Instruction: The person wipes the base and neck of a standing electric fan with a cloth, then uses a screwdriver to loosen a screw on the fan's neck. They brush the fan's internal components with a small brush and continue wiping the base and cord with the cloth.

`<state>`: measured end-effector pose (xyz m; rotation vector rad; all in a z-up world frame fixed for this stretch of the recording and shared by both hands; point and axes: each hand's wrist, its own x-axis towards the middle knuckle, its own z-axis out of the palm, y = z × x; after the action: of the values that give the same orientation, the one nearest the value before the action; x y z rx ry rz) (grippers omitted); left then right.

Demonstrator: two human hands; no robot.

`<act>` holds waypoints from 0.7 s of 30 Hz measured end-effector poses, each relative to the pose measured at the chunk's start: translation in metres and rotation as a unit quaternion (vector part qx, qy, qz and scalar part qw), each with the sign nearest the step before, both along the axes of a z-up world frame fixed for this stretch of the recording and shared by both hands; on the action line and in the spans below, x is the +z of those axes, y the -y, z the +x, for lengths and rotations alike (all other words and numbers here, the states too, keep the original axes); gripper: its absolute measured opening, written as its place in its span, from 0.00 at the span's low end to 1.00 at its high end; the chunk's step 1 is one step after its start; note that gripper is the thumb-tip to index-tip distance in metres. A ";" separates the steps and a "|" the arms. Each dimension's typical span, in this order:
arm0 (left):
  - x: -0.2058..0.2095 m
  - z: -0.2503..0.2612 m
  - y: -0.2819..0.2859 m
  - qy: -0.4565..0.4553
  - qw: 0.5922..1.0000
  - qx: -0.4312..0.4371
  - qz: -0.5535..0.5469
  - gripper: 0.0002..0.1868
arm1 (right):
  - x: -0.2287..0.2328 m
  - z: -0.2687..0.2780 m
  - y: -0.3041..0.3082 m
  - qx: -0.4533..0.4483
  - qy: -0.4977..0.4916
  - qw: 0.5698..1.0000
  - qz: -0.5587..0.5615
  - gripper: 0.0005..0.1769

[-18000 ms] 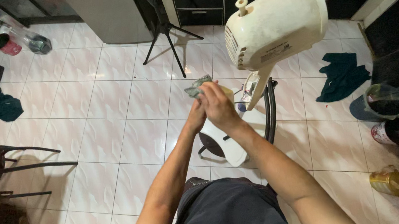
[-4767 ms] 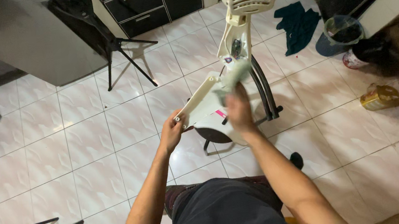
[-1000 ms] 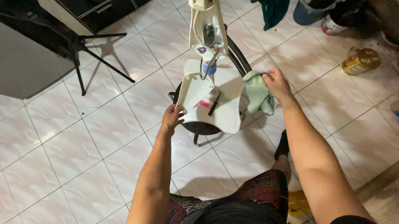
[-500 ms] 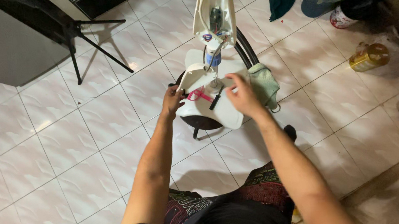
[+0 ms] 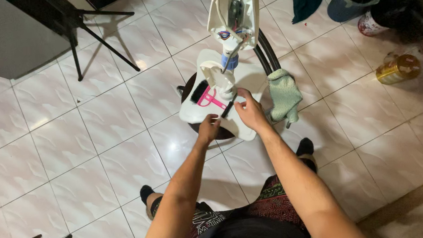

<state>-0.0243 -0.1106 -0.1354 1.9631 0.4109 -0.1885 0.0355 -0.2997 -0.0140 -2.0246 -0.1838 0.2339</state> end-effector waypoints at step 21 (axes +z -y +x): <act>-0.031 0.003 0.044 0.163 0.978 0.035 0.127 0.11 | -0.106 -0.032 0.045 0.040 -0.148 0.988 -0.006 0.24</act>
<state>-0.0215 -0.1548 -0.1669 2.1779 0.2975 0.2398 0.0035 -0.3445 -0.1205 -1.9693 -0.0771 0.5828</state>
